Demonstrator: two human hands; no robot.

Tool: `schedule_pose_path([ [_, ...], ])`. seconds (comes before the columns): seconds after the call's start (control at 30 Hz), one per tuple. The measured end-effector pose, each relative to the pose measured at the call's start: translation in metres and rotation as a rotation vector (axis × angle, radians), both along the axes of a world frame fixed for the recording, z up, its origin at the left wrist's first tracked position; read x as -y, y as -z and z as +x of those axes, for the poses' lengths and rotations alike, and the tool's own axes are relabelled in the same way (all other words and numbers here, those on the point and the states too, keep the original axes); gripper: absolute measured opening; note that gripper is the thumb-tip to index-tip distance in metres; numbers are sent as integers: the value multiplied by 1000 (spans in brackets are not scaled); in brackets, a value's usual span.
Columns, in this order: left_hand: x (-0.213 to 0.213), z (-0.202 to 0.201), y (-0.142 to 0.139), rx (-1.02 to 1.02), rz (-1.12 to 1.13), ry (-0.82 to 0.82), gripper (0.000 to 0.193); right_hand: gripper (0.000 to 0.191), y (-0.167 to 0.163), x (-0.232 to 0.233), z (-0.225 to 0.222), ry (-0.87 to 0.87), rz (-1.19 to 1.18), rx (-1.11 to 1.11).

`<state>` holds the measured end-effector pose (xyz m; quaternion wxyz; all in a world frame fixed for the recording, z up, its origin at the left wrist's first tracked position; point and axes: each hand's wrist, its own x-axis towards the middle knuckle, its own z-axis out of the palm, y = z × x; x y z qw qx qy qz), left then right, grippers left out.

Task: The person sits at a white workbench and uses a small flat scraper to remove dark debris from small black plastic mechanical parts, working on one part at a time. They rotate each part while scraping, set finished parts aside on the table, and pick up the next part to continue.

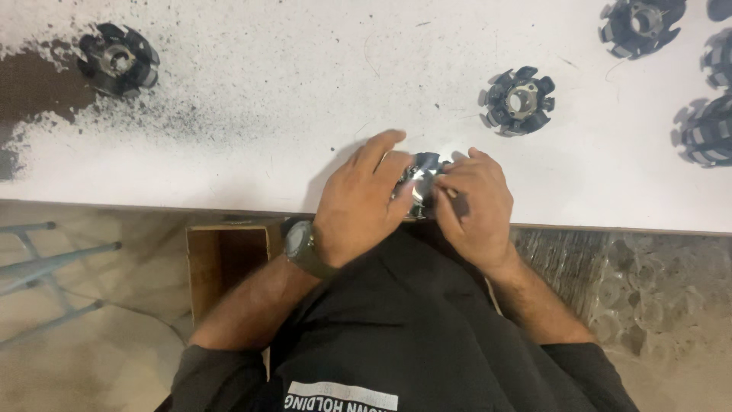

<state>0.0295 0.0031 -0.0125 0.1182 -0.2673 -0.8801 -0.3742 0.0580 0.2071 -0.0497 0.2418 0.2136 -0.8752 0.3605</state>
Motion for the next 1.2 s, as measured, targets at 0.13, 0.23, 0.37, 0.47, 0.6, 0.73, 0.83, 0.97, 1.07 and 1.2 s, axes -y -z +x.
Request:
schedule_pose_path([
  [0.13, -27, -2, -10, 55, -278, 34, 91, 18, 10, -31, 7, 143, -283, -4],
  [0.23, -48, -17, -12, 116, -382, 152, 87, 20, 18, -70, 11, 246, -386, -66],
  [0.37, -90, -60, -15, -65, -218, 212, 87, 25, 29, -111, 17, 385, -487, -79],
  [0.47, -131, -95, -15, -139, -263, 221, 92, 25, 35, -125, 24, 476, -530, -76],
  [0.6, -163, -113, -10, 49, -366, 312, 88, 24, 37, -130, 28, 512, -597, -68],
  [0.73, -212, -133, -18, -200, -101, 329, 97, 22, 35, -131, 28, 498, -645, -44],
  [0.83, -257, -159, -30, -335, -128, 229, 96, 22, 33, -130, 27, 484, -637, -68],
  [0.97, -280, -166, -38, -135, -223, 224, 91, 22, 30, -129, 23, 476, -724, -81],
  [1.07, -293, -153, -46, -155, -251, 290, 94, 22, 27, -130, 21, 478, -692, -98],
  [1.2, -285, -142, -52, -281, -95, 372, 118, 14, 26, -126, 19, 552, -632, -63],
])
